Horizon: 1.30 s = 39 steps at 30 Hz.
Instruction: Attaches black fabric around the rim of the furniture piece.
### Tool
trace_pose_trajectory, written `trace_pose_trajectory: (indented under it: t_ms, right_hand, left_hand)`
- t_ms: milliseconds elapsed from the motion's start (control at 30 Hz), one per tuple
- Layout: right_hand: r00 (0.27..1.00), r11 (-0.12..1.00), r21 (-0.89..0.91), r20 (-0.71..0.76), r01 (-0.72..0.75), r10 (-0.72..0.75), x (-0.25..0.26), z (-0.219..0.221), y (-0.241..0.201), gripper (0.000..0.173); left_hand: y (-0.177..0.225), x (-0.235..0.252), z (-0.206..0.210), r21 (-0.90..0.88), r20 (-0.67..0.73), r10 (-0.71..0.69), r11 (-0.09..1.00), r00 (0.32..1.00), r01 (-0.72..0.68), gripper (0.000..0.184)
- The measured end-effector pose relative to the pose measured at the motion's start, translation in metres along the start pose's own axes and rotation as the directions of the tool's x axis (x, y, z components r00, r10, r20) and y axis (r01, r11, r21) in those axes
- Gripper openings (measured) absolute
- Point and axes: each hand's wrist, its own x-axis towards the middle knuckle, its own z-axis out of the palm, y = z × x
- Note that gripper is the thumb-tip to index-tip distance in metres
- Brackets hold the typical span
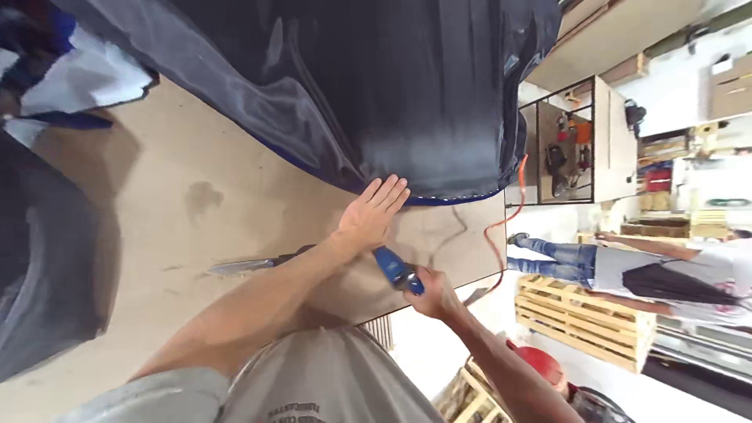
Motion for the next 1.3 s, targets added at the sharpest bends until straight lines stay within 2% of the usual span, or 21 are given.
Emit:
trace_pose_trajectory:
  t_ms: [33,67,133,167,300,433,533,700,900,1133,1200,1300]
  right_hand:
    - [0.985,0.968,0.193,-0.036,-0.16,0.17,-0.014,-0.01,-0.013,0.029]
    - [0.941,0.867,0.4,-0.03,-0.298,0.338,-0.021,-0.022,-0.027,0.025]
    - [0.847,0.643,0.659,-0.016,-0.391,0.532,-0.015,-0.044,-0.052,0.02]
    - [0.818,0.593,0.705,-0.032,-0.389,0.575,-0.006,-0.053,-0.059,0.019]
    - [0.78,0.587,0.709,-0.084,-0.391,0.62,0.042,-0.077,-0.068,0.018]
    - [0.745,0.552,0.699,-0.042,-0.454,0.666,0.067,-0.091,-0.07,0.014]
    - [0.716,0.512,0.694,0.006,-0.506,0.698,0.071,-0.094,-0.071,0.016]
    - [0.733,0.537,0.669,0.016,-0.513,0.68,0.076,-0.092,-0.067,0.015]
    - [0.69,0.499,0.658,0.044,-0.564,0.723,0.081,-0.093,-0.073,0.016]
    - [0.66,0.451,0.66,0.09,-0.6,0.746,0.085,-0.096,-0.079,0.015]
    - [0.634,0.415,0.671,0.106,-0.614,0.766,0.086,-0.098,-0.082,0.016]
    - [0.611,0.385,0.722,0.066,-0.575,0.789,0.084,-0.102,-0.088,0.017]
  left_hand:
    - [0.0,0.0,0.001,0.0,-0.018,0.001,1.0,1.0,-0.001,0.074]
    - [0.0,0.0,0.002,0.001,-0.039,0.007,1.0,0.999,-0.007,0.076]
    - [-0.001,0.0,0.0,0.004,-0.017,0.021,1.0,1.0,-0.021,0.08]
    - [-0.002,-0.002,0.0,0.002,-0.026,0.031,1.0,0.999,-0.031,0.08]
    - [-0.005,-0.005,0.006,-0.025,-0.039,0.068,0.997,0.997,-0.069,0.083]
    - [-0.007,-0.008,0.008,-0.067,-0.062,0.079,0.994,0.995,-0.083,0.082]
    - [-0.01,-0.007,0.009,-0.035,-0.093,0.094,0.995,0.991,-0.098,0.084]
    - [-0.009,-0.008,0.01,-0.013,-0.099,0.105,0.994,0.99,-0.106,0.081]
    - [-0.01,-0.01,0.009,0.04,-0.118,0.126,0.992,0.985,-0.122,0.067]
    - [-0.013,-0.011,0.009,0.07,-0.099,0.154,0.987,0.983,-0.147,0.064]
    - [-0.016,-0.014,0.01,0.047,-0.101,0.178,0.984,0.979,-0.174,0.065]
    - [-0.031,-0.017,0.008,-0.05,-0.148,0.277,0.957,0.949,-0.287,0.073]
